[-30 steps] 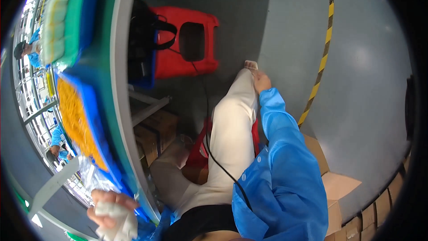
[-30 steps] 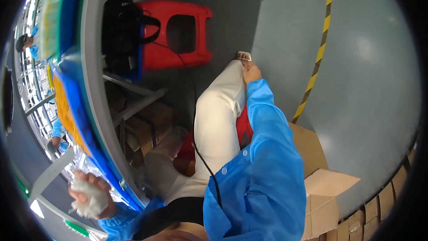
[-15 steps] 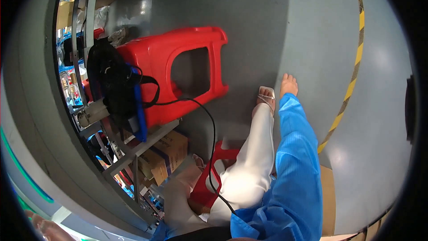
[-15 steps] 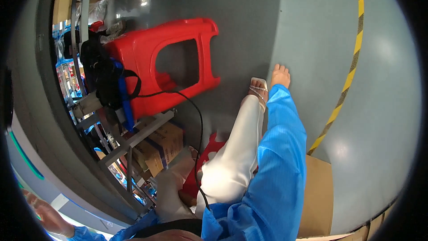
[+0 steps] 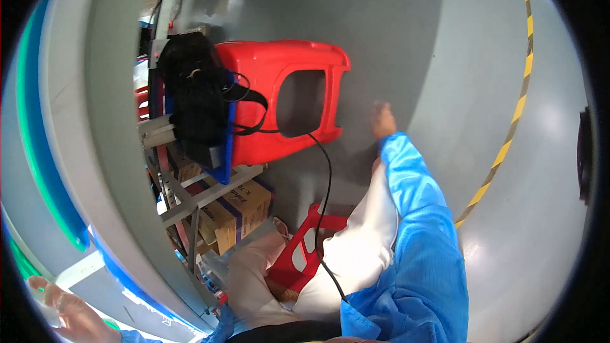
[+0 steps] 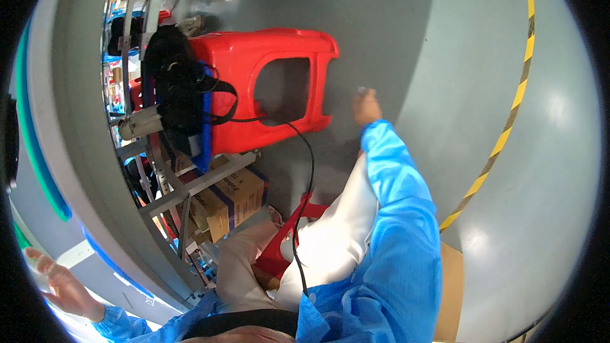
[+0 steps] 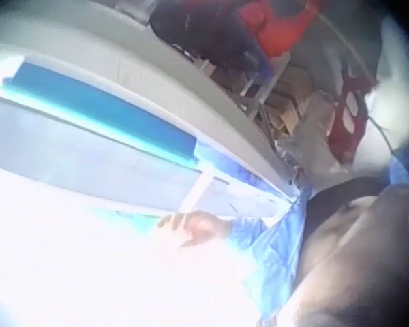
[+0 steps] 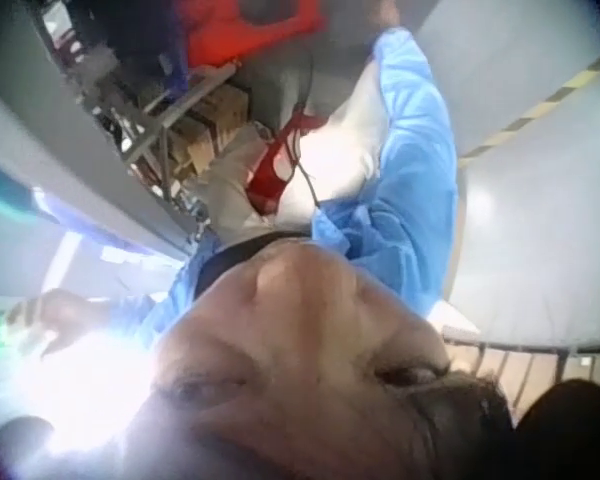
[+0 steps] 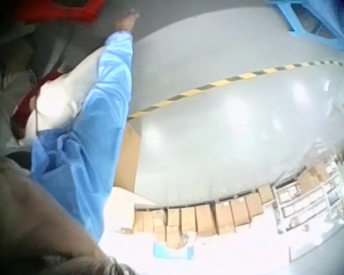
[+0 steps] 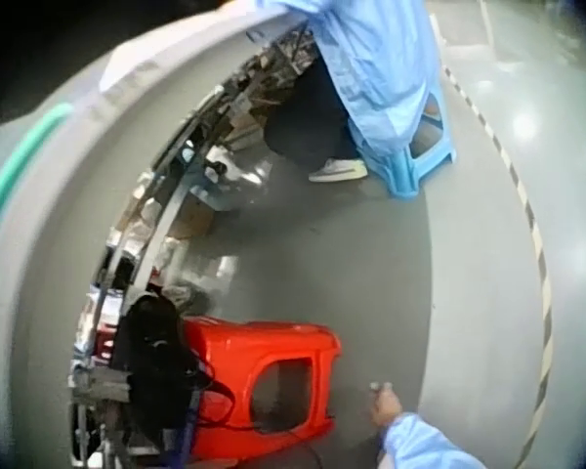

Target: The person assembles components by sliding white parts into clear plastic sleeves, grouping them into bundles, and wrapping rubber bands around the bundles.

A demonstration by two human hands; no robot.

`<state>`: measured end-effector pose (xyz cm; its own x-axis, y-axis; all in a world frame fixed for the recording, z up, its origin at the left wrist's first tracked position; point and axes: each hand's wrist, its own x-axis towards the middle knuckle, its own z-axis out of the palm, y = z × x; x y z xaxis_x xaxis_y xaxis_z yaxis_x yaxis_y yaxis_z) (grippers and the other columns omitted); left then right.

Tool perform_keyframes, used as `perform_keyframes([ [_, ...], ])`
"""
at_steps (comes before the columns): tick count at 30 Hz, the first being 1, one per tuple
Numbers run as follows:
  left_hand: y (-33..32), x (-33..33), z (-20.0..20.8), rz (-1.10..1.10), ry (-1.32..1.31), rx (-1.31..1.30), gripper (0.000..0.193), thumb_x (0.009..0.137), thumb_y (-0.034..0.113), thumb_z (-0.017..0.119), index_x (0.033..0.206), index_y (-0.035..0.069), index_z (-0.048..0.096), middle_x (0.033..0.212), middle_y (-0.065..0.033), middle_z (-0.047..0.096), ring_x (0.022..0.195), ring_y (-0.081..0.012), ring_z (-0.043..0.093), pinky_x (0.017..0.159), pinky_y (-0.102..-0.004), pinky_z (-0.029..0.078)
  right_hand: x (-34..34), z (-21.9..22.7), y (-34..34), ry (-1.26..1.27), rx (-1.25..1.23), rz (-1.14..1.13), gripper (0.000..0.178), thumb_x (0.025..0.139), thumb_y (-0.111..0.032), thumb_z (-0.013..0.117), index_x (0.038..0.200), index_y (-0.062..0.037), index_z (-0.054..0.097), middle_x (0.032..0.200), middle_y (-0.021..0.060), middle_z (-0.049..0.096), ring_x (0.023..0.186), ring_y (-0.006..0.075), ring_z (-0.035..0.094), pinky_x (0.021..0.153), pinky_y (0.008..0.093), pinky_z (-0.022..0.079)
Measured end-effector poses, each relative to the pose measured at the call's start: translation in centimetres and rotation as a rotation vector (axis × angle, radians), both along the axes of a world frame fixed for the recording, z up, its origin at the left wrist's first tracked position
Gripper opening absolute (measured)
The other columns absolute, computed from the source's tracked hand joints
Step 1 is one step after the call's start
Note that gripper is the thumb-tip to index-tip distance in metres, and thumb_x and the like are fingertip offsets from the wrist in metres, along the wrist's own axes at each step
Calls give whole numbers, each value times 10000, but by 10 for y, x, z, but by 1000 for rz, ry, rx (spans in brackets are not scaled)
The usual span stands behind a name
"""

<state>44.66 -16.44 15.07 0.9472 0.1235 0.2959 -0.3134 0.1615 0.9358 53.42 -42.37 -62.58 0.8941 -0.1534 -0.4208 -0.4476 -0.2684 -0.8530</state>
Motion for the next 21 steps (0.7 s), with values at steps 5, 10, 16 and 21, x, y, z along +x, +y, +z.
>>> perform_keyframes([
  [5, 32, -59, 22, 36, -52, -77, 821, 882, 29, 680, 1570, 144, 246, 1579, -147, 339, 1130, -280, 505, 906, -380, 523, 61, 140, 147, -128, 223, 233, 388, 931, -280, 564, 1186, 9, 521, 994, 334, 677, 937, 477, 678, 804, 562, 521],
  [10, 62, -115, 38, 53, -137, -71, 775, 918, 65, 661, 1565, 137, 241, 1589, -152, 322, 1174, -298, 499, 942, -398, 523, 73, 148, 203, 247, 616, -458, 431, 914, -325, 588, 1052, 81, 554, 987, 327, 677, 921, 491, 664, 813, 533, 519],
  [16, 55, -153, 40, 98, -142, -55, 699, 971, 116, 614, 1560, 122, 236, 1589, -169, 324, 1247, -348, 508, 998, -462, 515, 46, 173, 215, -165, 295, -545, 419, 1032, -381, 447, 1121, 23, 508, 1002, 349, 649, 942, 530, 626, 831, 548, 482],
  [21, 62, -168, 64, 81, -60, -52, 578, 963, 221, 630, 1465, 95, 372, 1436, -152, 477, 1175, -326, 580, 978, -457, 518, 47, 218, 235, -47, 375, -523, 349, 1050, -363, 431, 1183, -40, 444, 1031, 335, 651, 982, 542, 604, 848, 596, 458],
])
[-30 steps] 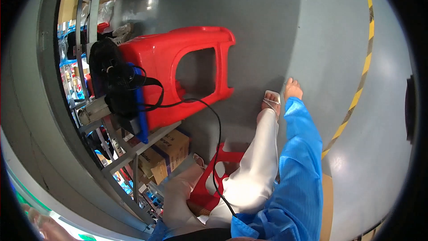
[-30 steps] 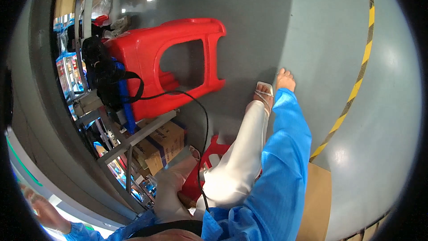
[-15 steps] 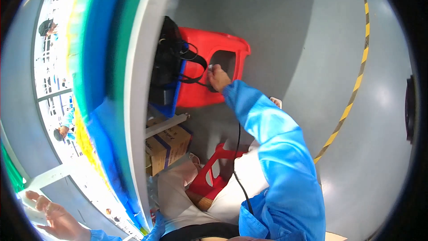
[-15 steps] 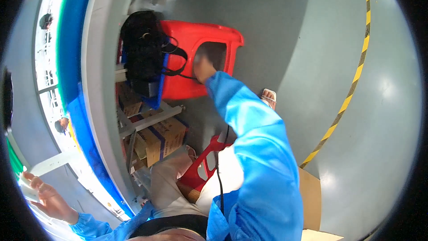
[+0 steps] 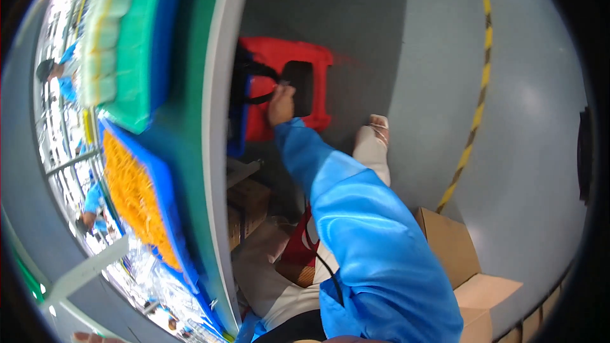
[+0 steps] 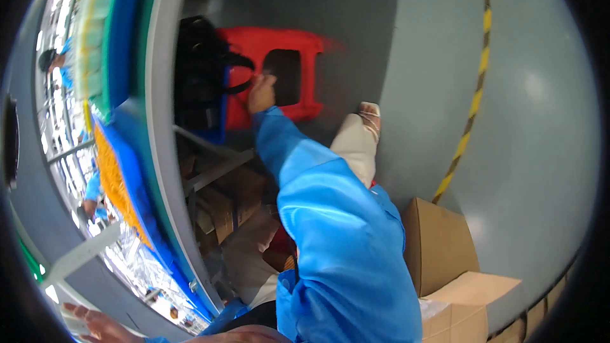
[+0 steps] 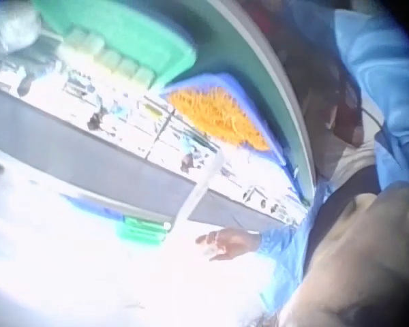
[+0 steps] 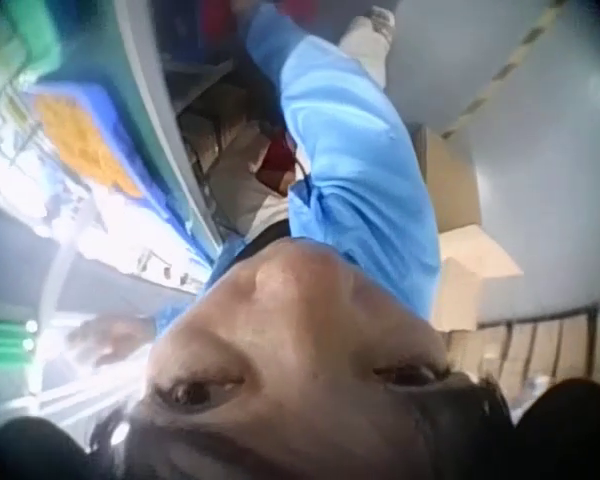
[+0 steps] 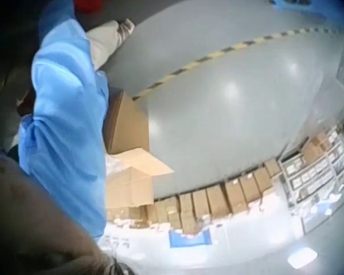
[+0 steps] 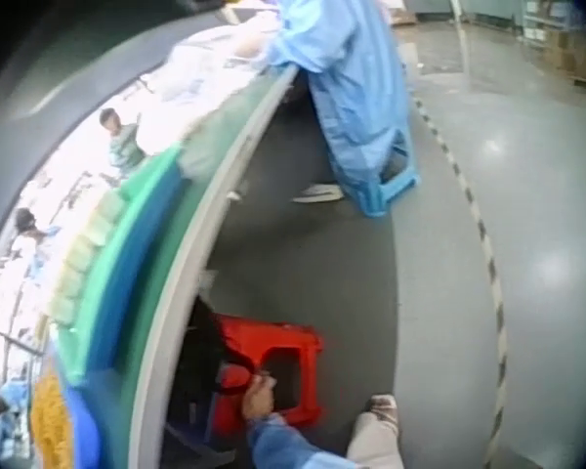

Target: The person assembles components by sliding white parts into clear plastic sleeves, grouping them into bundles, and wrapping rubber bands around the bundles.

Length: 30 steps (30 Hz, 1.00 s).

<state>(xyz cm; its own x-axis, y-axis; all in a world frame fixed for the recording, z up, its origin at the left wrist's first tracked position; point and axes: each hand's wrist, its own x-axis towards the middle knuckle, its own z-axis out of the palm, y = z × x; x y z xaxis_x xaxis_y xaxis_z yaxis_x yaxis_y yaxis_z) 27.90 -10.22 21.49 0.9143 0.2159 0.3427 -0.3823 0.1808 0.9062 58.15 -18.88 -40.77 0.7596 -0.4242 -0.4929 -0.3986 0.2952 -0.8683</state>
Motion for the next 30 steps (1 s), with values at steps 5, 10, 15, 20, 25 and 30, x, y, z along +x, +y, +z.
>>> perform_keyframes([
  [5, -32, 42, -35, 334, -141, 58, 513, 952, 309, 646, 1384, 61, 523, 1290, -123, 625, 945, -208, 663, 818, -371, 557, -29, -2, 5, -42, 85, 109, 382, 1052, -370, 418, 1194, -15, 410, 1064, 378, 618, 1012, 565, 578, 850, 597, 445],
  [10, -13, 39, -28, -88, 57, -129, 406, 995, 303, 582, 1364, 132, 585, 1508, -90, 466, 1094, -242, 599, 905, -414, 508, -64, 8, 33, 115, 185, 247, 343, 1061, -311, 420, 1207, -2, 385, 1024, 389, 624, 1007, 576, 579, 851, 570, 454],
  [15, 3, 30, -26, -108, 58, 16, 530, 989, 393, 575, 1467, 182, 481, 1604, -117, 319, 1332, -285, 449, 1066, -481, 390, -86, 3, 58, 70, 201, 272, 379, 1060, -352, 416, 1216, -8, 387, 1021, 383, 631, 998, 565, 591, 842, 573, 463],
  [20, 10, 14, -22, -111, 0, -53, 664, 1005, 135, 568, 1568, 125, 217, 1583, -176, 334, 1316, -399, 504, 1077, -544, 449, -98, -7, 78, 66, 155, 283, 409, 1054, -406, 410, 1198, -24, 412, 1002, 365, 647, 974, 558, 601, 834, 588, 467],
  [25, 14, -21, -33, 110, -52, -45, 631, 1027, 198, 545, 1552, 61, 223, 1578, -182, 334, 1290, -353, 526, 1114, -469, 443, -107, -60, 77, 67, -34, 257, 499, 1012, -491, 456, 1108, -13, 560, 1017, 332, 658, 976, 536, 616, 841, 596, 479],
  [30, 5, -107, -43, 664, 82, 513, 555, 1001, 254, 604, 1458, 22, 391, 1442, -214, 494, 1231, -310, 573, 1044, -408, 479, -150, -43, 43, 104, -396, 156, 464, 944, -505, 549, 966, -73, 716, 849, 241, 696, 815, 461, 673, 749, 587, 520],
])
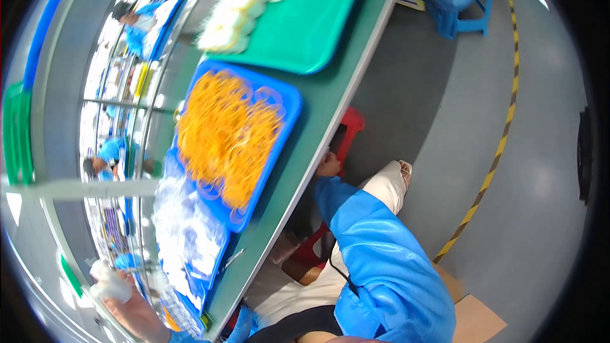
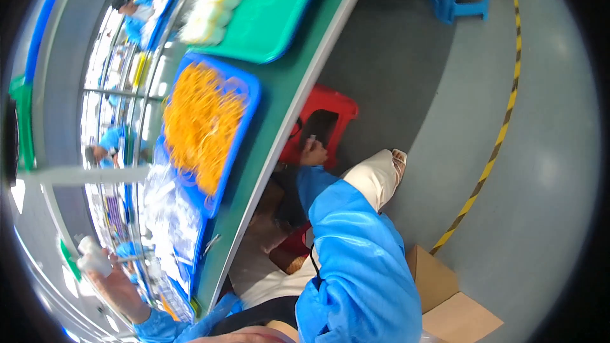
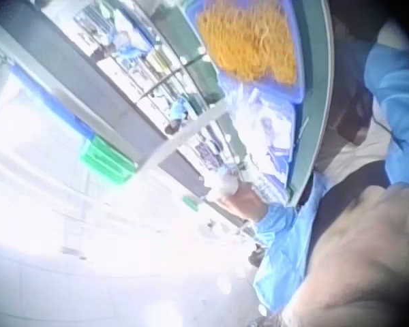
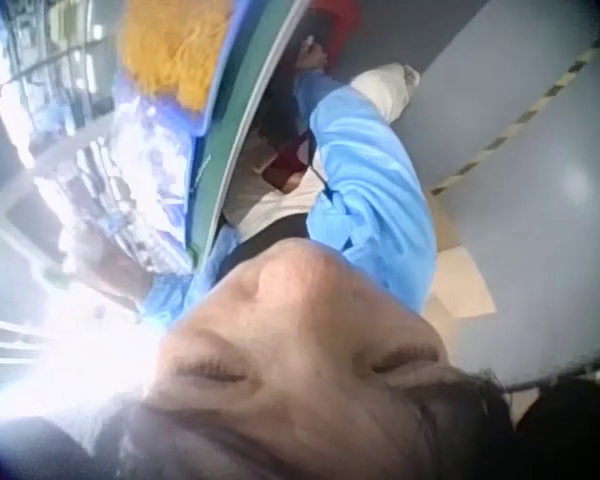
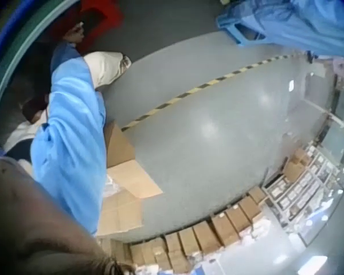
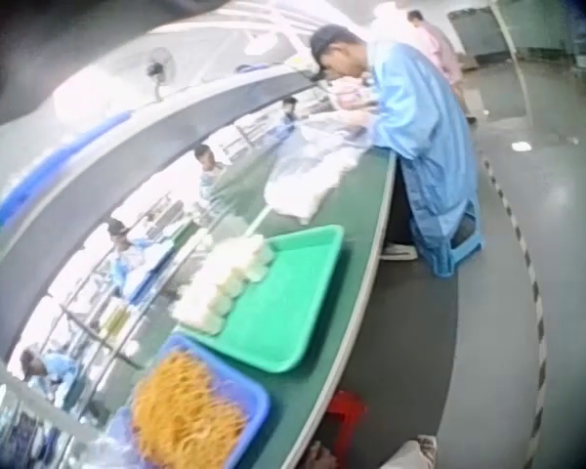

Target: The person assembles components by sliding white parts into clear plastic sleeves, grouping them into bundles, and wrapping rubber bands around the bundles.

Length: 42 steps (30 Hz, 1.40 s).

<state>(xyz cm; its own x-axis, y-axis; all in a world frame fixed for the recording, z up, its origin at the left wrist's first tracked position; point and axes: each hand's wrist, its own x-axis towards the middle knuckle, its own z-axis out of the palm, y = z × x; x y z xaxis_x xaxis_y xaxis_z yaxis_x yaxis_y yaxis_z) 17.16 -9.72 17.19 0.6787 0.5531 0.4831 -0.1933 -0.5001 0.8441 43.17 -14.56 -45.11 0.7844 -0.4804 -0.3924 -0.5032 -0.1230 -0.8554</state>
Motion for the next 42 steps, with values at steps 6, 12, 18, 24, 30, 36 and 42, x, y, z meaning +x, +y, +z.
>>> perform_keyframes([
  [6, -26, -59, -61, 116, 230, 28, 611, 769, 524, 824, 1088, 57, 595, 1289, -198, 531, 1068, -316, 637, 897, -391, 562, -7, 37, -76, -418, 743, -108, 245, 957, -135, 632, 1147, 16, 669, 977, 154, 727, 893, 268, 702, 795, 385, 539],
  [12, -5, -129, -88, 7, 64, 36, 500, 812, 470, 805, 1080, 81, 641, 1294, -258, 521, 1145, -360, 592, 897, -458, 553, -99, 230, -178, -362, 446, 584, 230, 1014, -216, 569, 1085, 3, 577, 942, 87, 684, 743, 139, 623, 701, 287, 525],
  [18, 21, -163, -119, -257, -91, -39, 400, 789, 240, 844, 1096, 36, 687, 1264, -267, 536, 1185, -382, 592, 965, -477, 512, -246, 291, -190, 267, 332, 1032, 299, 1036, -321, 526, 1212, -79, 517, 1060, 92, 636, 757, 192, 709, 594, 303, 548],
  [24, 45, -189, -134, -305, -231, -138, 401, 789, 196, 839, 1112, 19, 682, 1277, -273, 534, 1178, -384, 602, 980, -476, 500, -238, 311, -156, -49, 961, 528, 241, 1022, -241, 568, 1133, -31, 609, 1171, 124, 656, 1088, 266, 650, 970, 376, 529],
  [30, 62, -207, -145, -192, -225, -218, 425, 767, 192, 856, 1115, 11, 691, 1289, -229, 561, 1161, -321, 608, 981, -442, 493, -210, 361, -165, -300, 682, 505, 241, 1041, -236, 544, 1138, -18, 582, 1125, 142, 670, 1033, 225, 664, 929, 325, 545],
  [36, 63, -207, -150, -278, -93, -317, 381, 772, 79, 840, 1123, 15, 704, 1281, -184, 592, 1174, -293, 597, 979, -382, 481, -200, 366, -159, -383, 542, 584, 253, 1035, -265, 560, 1127, -29, 582, 1110, 115, 672, 1002, 204, 670, 897, 323, 540],
  [42, 47, -204, -160, -269, -16, -350, 340, 828, 28, 772, 1161, 22, 703, 1305, -170, 572, 1168, -271, 595, 963, -357, 495, -229, 365, -167, 33, 89, 1047, 300, 955, -292, 672, 1139, -56, 647, 1057, 59, 668, 999, 203, 636, 869, 330, 501],
])
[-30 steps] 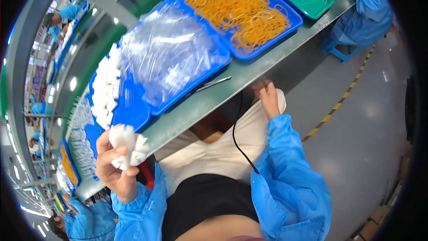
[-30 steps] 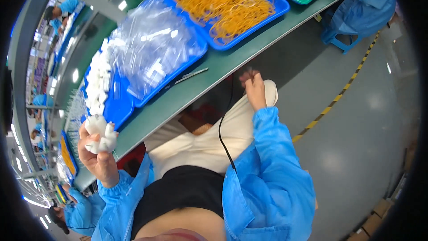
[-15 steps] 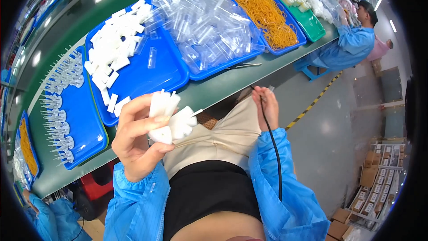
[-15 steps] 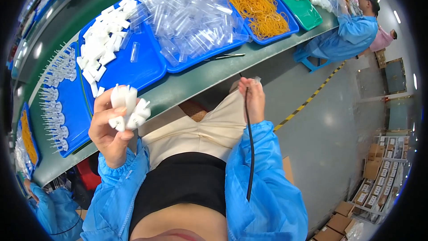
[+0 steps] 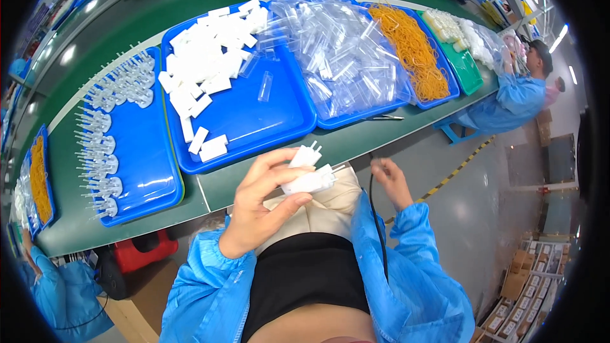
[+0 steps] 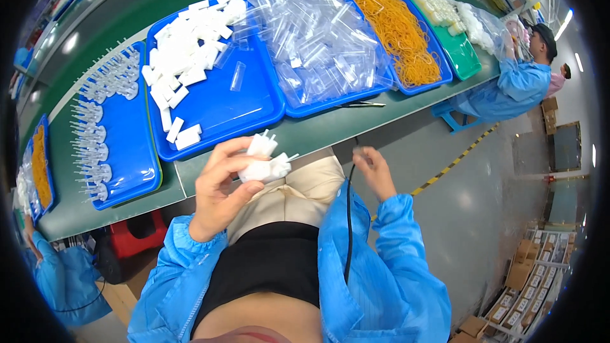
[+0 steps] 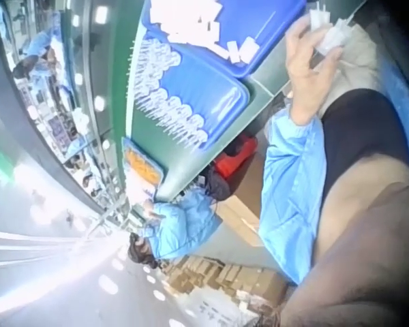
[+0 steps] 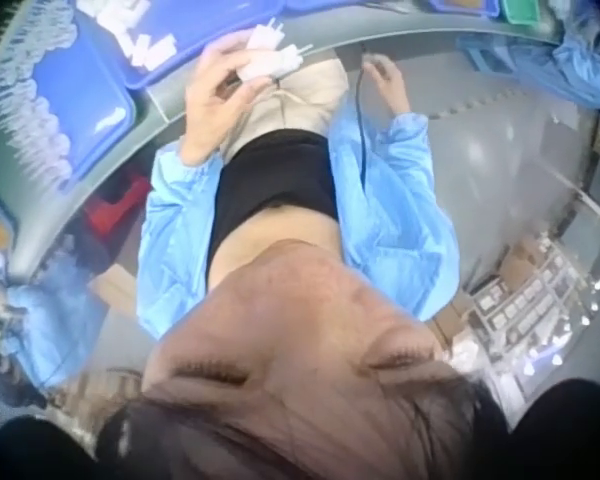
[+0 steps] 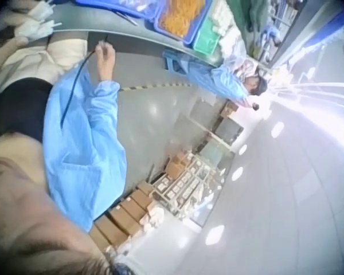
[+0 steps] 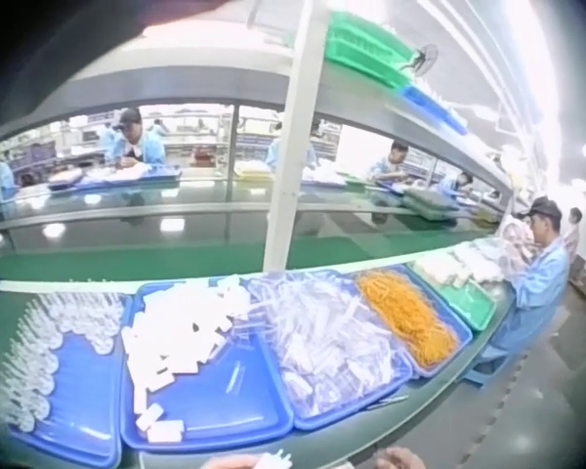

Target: The person assembles components by sliding white parts into clear plastic sleeves, grouping them into bundles, and wrapping rubber bands around the bundles.

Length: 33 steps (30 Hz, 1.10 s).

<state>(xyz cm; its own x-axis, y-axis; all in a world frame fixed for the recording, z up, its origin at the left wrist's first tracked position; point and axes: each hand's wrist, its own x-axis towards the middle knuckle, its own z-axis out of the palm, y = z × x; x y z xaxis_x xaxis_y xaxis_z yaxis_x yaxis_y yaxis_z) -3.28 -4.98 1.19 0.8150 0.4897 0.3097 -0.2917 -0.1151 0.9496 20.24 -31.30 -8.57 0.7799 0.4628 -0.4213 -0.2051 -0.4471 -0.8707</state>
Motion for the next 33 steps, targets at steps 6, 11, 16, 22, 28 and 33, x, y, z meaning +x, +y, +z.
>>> perform_keyframes([
  [6, -18, 10, -1, 133, 80, 89, 312, 843, 28, 755, 1151, 20, 702, 1289, -172, 580, 1166, -276, 599, 962, -362, 497, -10, 101, -12, -838, -407, 519, 272, 812, -118, 744, 1068, -27, 720, 992, 98, 633, 972, 258, 585, 852, 308, 469],
  [11, -31, 26, 4, 224, 87, 125, 307, 832, 32, 763, 1134, 25, 706, 1289, -176, 580, 1160, -292, 603, 953, -372, 501, -8, 126, 39, -406, 185, 484, 203, 931, -96, 652, 1112, -8, 624, 955, 70, 591, 813, 192, 556, 788, 313, 470],
  [16, -38, 41, 10, 282, 180, 269, 313, 825, 28, 767, 1133, 25, 709, 1280, -174, 580, 1149, -284, 605, 941, -362, 500, 2, 127, 87, -14, 519, 571, 273, 1016, -179, 544, 1215, 8, 538, 982, 46, 566, 838, 126, 519, 820, 289, 446],
  [22, -36, 54, 25, 249, 274, 306, 301, 847, 22, 746, 1144, -1, 702, 1286, -180, 576, 1166, -284, 586, 959, -353, 483, 17, 124, 111, 118, 863, 465, 376, 1007, -224, 574, 1280, 16, 477, 1113, 117, 609, 1074, 194, 597, 991, 366, 447],
  [28, -29, 65, 24, 283, 246, 30, 304, 848, 27, 744, 1150, 16, 708, 1281, -183, 584, 1183, -296, 579, 972, -365, 480, 23, 146, 138, 2, 874, 460, 476, 958, -43, 619, 1378, 4, 399, 1185, 161, 617, 1127, 255, 635, 1026, 404, 469],
  [33, -17, 70, 26, 347, 243, 327, 284, 839, 20, 747, 1121, 15, 712, 1287, -193, 583, 1188, -307, 581, 980, -377, 478, 13, 153, 161, 77, 921, 363, 510, 958, -8, 606, 1408, -13, 366, 1141, 171, 647, 1130, 275, 645, 1006, 408, 489],
])
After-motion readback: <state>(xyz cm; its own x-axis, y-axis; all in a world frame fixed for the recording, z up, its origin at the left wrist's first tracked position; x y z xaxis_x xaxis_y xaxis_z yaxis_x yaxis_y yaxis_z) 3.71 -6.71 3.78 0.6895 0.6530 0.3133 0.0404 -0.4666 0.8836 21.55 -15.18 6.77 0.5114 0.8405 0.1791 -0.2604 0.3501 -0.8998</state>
